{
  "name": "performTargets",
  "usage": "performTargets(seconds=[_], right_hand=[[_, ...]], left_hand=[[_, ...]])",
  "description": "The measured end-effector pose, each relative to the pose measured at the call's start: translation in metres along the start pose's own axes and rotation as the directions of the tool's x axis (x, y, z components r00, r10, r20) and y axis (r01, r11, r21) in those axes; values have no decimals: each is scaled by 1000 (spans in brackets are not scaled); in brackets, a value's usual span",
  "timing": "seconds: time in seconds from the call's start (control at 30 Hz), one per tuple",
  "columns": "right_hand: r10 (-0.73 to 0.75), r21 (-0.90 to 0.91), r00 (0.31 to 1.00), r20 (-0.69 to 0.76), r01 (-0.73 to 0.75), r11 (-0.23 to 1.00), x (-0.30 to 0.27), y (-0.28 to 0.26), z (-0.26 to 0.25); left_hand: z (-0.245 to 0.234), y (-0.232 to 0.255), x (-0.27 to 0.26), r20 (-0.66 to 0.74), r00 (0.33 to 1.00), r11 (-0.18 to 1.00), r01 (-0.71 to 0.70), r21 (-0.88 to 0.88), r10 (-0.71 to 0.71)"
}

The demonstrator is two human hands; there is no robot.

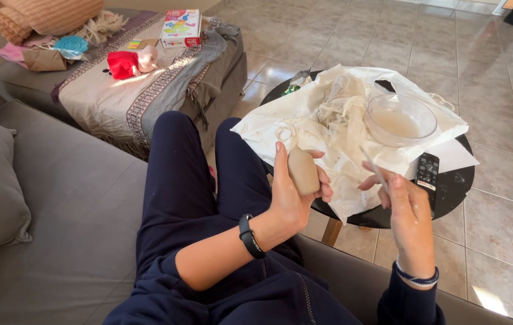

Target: The person sits on a sofa and shapes a piece of clay into a smooth ball using both hands. They then use a small white tool to carve lines and texture into the surface of the clay ball.

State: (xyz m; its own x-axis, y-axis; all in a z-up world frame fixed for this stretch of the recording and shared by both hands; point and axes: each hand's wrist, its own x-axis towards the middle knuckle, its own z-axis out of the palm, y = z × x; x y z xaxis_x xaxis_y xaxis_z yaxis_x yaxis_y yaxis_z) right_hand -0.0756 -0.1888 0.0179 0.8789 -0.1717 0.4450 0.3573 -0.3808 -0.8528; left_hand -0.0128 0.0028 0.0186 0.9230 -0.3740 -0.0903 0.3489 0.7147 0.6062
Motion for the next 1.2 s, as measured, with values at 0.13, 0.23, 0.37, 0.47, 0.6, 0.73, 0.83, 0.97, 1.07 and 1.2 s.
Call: performTargets(seconds=[0.13,0.23,0.37,0.47,0.6,0.73,0.83,0.97,1.07,1.2], right_hand=[[-34,155,996,78,22,988,-13,-12,11],[-64,141,994,91,50,989,-22,-24,19],[-112,80,991,-79,118,990,-34,-41,25],[-213,-10,958,-193,216,976,-40,-50,27],[-475,-293,845,-244,402,867,-39,-54,27],[-609,-523,769,-196,443,728,-43,-47,25],[-645,-642,741,-186,406,651,-47,-34,23],[-678,-707,713,-178,386,592,-48,-30,22],[-689,-722,706,-165,390,572,-48,-28,22],[-712,-720,683,-164,411,560,-44,-23,21]], left_hand=[[-8,-6,0,51,996,995,-79,58,76],[-9,-13,-2,96,989,990,-122,66,116],[5,-12,-15,190,971,987,-155,37,146],[12,-9,-24,209,968,990,-140,-4,138],[6,-18,-25,309,939,988,-155,-15,152],[11,-20,-31,242,965,990,-120,68,101],[18,-17,-38,225,972,979,-113,171,73],[18,-21,-40,270,958,967,-157,202,99],[16,-24,-43,296,948,966,-176,191,115],[16,-24,-47,324,939,976,-167,139,114]])
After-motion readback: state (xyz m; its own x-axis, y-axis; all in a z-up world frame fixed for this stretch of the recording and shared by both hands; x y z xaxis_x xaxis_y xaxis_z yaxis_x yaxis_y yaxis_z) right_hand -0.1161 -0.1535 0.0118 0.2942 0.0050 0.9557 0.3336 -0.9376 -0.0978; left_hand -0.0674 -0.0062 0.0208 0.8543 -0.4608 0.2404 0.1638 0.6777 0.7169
